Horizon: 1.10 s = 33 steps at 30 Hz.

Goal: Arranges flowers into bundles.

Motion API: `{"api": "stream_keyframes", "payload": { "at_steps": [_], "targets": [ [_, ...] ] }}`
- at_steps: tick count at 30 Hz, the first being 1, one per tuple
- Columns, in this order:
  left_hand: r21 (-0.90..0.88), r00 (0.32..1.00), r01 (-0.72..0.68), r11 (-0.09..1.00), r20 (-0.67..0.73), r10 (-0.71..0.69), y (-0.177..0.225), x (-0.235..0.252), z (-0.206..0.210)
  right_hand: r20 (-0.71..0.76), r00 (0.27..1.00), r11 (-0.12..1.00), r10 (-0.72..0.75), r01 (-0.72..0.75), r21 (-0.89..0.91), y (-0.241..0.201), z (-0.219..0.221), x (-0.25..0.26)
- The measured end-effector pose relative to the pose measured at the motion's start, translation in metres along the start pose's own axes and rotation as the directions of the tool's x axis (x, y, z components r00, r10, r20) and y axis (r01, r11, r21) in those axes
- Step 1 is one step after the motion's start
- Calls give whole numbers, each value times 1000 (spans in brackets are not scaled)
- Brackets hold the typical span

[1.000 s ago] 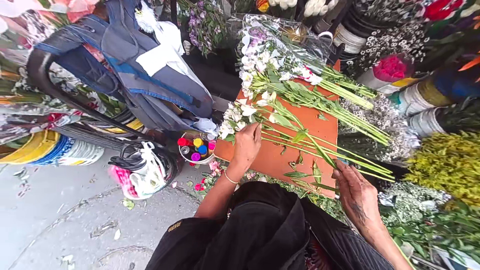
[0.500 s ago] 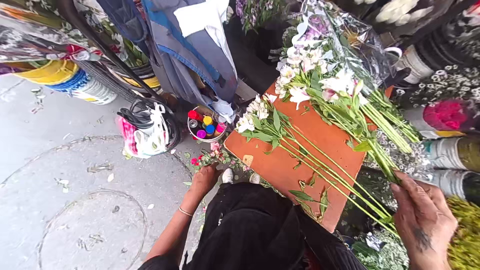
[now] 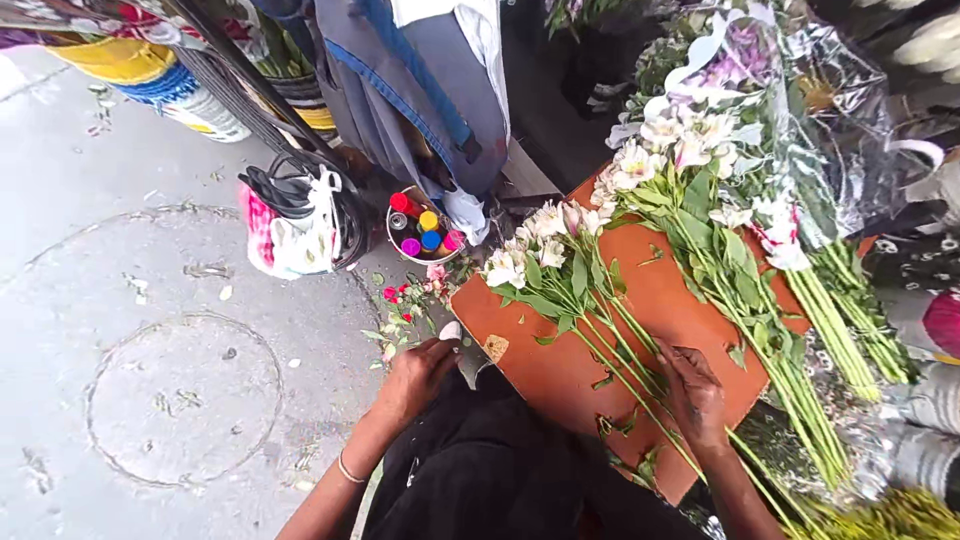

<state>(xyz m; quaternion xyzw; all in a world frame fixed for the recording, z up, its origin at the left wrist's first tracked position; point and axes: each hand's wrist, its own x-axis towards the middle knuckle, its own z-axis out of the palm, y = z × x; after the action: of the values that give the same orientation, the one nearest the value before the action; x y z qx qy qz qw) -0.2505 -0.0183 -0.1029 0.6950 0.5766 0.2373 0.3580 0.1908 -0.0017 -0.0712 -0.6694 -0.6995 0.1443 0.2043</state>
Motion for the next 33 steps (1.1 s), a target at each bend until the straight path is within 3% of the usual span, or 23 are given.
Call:
{"api": "stream_keyframes", "payload": {
  "at_steps": [3, 6, 8, 10, 13, 16, 18, 23, 26, 29, 33],
  "targets": [
    [-50, 963, -240, 970, -137, 231, 41, 25, -3, -32, 999, 999, 12, -13, -41, -5, 1, 1],
    [-38, 860, -492, 870, -175, 479, 81, 66, 8, -49, 998, 994, -28, 22, -109, -5, 4, 6],
    [48, 798, -586, 809, -141, 586, 104, 99, 25, -33, 997, 986, -65, 59, -155, -5, 6, 8],
    [155, 766, -633, 759, -22, 643, 123, 130, 47, -16, 997, 983, -78, 75, -167, -8, 7, 7],
    [275, 777, -628, 728, 278, 565, 136, 159, 81, 14, 995, 983, -101, 102, -155, -10, 8, 5],
    [353, 789, -593, 723, 432, 436, 132, 163, 101, 125, 987, 989, -101, 113, -98, -7, -4, 13],
    [400, 796, -599, 694, 394, 459, 128, 159, 104, 182, 978, 989, -105, 121, -79, 1, -21, 30],
    [460, 792, -610, 645, 374, 483, 125, 155, 105, -167, 985, 979, 43, -74, -189, 54, -58, 90],
    [486, 785, -619, 617, 356, 507, 127, 155, 107, -83, 991, 949, 108, -127, -288, 78, -55, 110],
    [509, 782, -621, 596, 346, 519, 126, 154, 107, -159, 985, 906, -58, -15, -423, 78, -47, 112],
    [533, 792, -608, 589, 356, 495, 133, 151, 104, -294, 939, 863, -176, 3, -505, 73, -40, 106]
  ]
}}
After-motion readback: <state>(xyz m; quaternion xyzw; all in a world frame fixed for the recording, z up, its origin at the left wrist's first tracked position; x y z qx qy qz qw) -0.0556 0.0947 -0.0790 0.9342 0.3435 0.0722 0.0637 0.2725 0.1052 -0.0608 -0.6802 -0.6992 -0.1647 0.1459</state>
